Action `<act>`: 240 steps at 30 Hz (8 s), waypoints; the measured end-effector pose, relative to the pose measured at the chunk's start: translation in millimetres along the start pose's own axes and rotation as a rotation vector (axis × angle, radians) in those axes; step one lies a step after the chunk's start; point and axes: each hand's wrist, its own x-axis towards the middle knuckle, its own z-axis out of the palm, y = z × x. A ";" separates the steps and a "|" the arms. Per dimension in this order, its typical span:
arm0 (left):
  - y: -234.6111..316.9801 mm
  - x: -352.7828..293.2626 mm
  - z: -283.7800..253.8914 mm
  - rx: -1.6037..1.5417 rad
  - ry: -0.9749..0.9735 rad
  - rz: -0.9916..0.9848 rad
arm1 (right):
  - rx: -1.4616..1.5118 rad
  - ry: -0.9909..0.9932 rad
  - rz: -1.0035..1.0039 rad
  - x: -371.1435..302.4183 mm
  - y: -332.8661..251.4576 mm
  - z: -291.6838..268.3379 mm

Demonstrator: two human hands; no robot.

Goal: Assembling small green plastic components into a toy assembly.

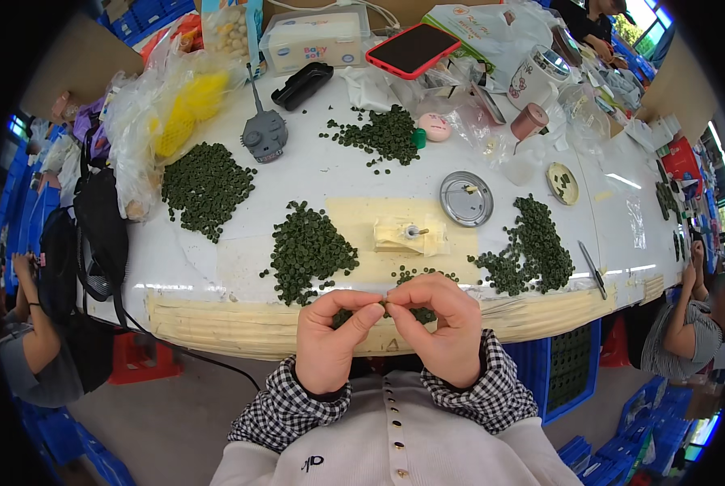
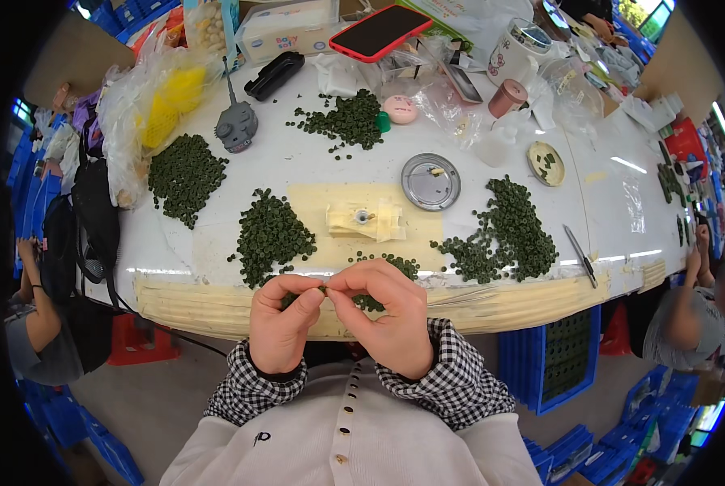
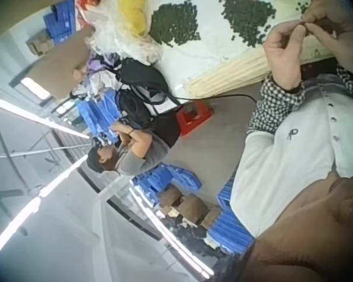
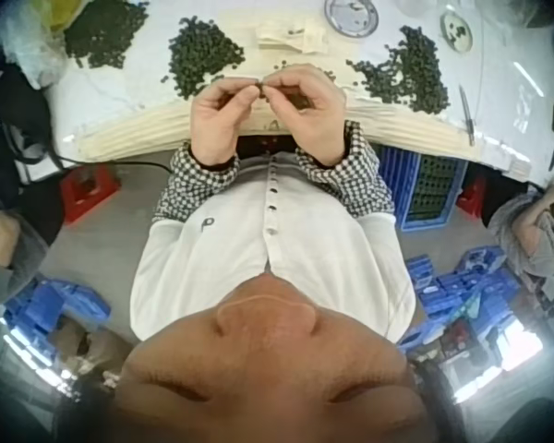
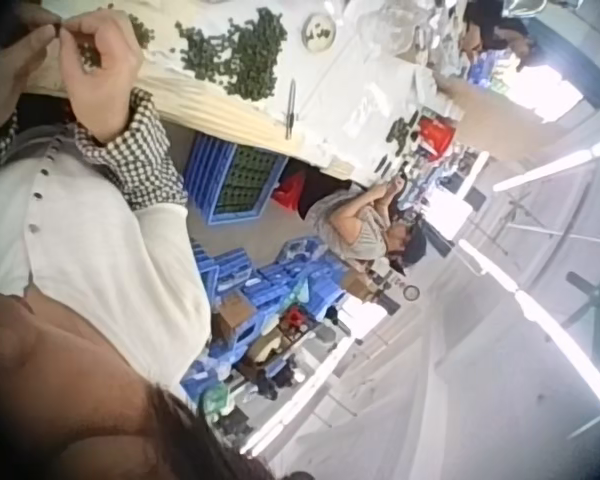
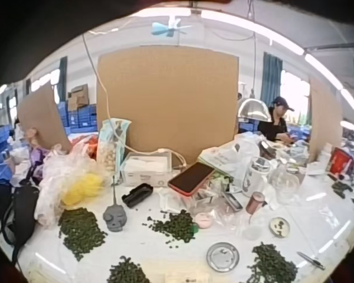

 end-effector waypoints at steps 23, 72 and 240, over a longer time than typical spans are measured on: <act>18.5 3.4 -12.1 0.193 -0.246 -0.115 | -0.239 -0.137 -0.393 9.6 -1.4 -12.2; 28.4 4.3 -31.4 -0.613 0.040 -0.255 | -0.880 -0.219 -0.286 7.0 19.3 13.2; 17.8 15.8 -8.5 0.270 -0.156 -0.072 | -0.148 -0.124 -0.391 18.9 24.1 -9.6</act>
